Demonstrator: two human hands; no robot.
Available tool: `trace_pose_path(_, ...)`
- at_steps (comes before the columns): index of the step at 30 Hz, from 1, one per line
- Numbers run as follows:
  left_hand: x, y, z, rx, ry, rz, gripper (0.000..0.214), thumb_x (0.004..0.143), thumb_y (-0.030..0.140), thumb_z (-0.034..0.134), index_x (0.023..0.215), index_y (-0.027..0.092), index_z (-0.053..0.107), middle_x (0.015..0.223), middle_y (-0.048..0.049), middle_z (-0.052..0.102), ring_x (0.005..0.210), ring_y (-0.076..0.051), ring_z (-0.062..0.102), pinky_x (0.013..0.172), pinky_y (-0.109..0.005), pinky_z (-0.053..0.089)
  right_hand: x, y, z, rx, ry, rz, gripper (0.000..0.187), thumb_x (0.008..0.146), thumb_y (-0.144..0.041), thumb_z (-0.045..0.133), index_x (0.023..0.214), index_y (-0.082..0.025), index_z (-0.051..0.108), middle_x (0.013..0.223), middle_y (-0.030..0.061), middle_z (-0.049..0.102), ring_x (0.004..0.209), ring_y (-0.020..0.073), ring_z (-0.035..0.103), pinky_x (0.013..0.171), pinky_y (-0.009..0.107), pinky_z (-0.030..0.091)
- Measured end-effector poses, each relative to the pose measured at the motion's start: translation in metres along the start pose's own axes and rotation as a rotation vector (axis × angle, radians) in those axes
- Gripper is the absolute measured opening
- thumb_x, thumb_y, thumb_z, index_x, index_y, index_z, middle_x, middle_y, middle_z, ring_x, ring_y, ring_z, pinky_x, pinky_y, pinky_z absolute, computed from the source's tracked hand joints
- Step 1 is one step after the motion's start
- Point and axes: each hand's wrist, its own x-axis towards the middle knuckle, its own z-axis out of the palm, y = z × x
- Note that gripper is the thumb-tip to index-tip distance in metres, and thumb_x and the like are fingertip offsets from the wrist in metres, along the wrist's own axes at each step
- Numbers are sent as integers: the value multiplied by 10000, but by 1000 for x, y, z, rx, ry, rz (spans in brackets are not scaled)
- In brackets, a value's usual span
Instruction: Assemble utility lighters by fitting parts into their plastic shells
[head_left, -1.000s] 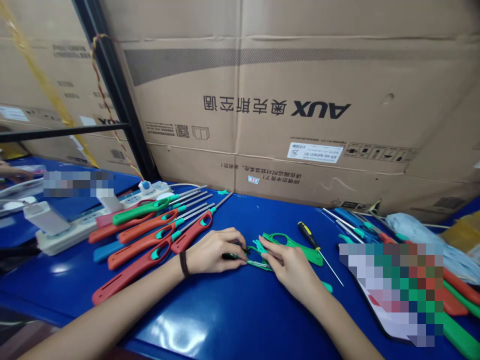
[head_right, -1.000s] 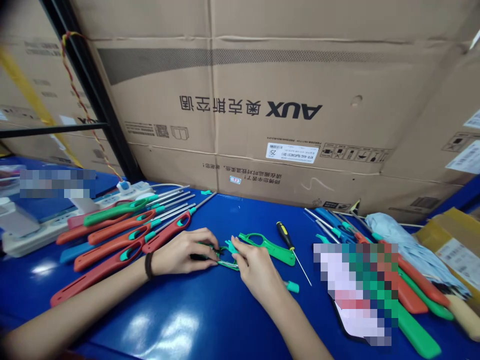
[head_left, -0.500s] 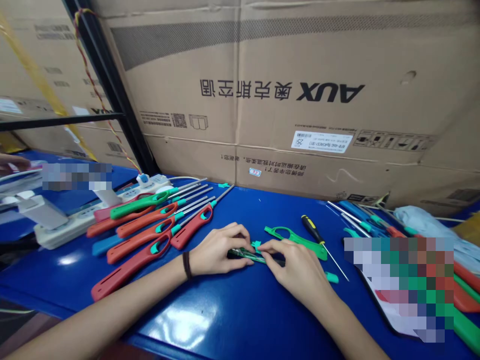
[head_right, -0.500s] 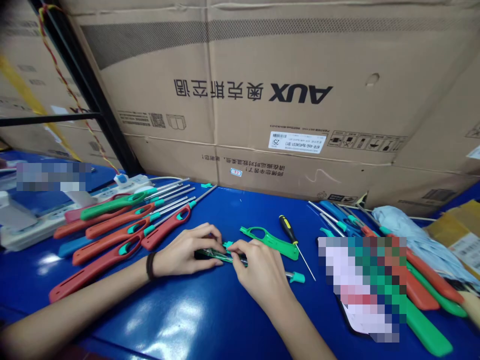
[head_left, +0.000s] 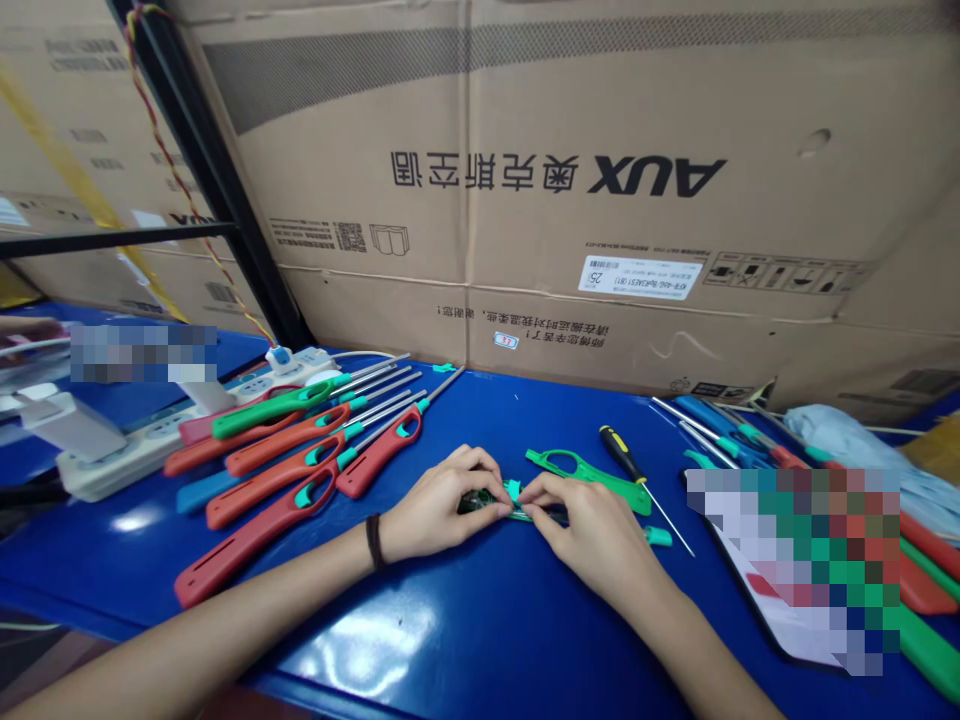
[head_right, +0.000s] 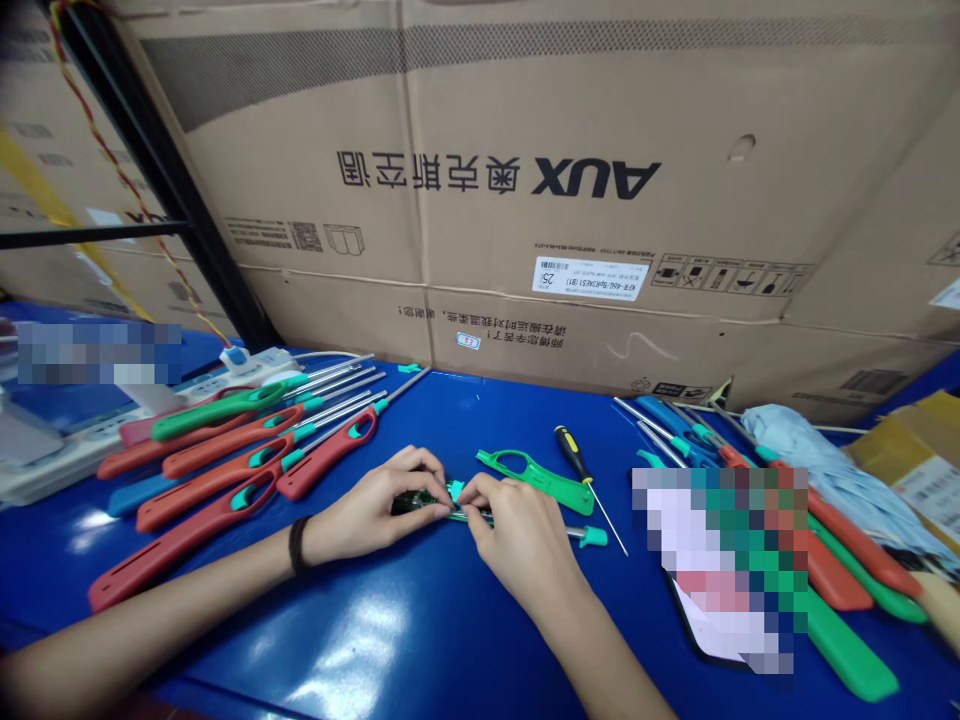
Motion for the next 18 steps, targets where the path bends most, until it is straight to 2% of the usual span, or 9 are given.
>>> trace_pose_path(11,2,7,4,82,49,-41,78,877,250,583,855,203,640,968,-18,573,885,-175,507,840,-334,379,2,5,0,24,-20,-21,127,845,-196,541,846,-272,642,833,-64,746,805,193,700,651,277,465)
trace_pose_path(18,3,8,5,54,50,-52,102,891,279,565,870,213,639,985,-20,581,904,-174,518,848,-330,367,2,7,-2,23,-49,-38,142,845,-153,502,887,-254,593,819,-59,737,792,177,697,630,265,441)
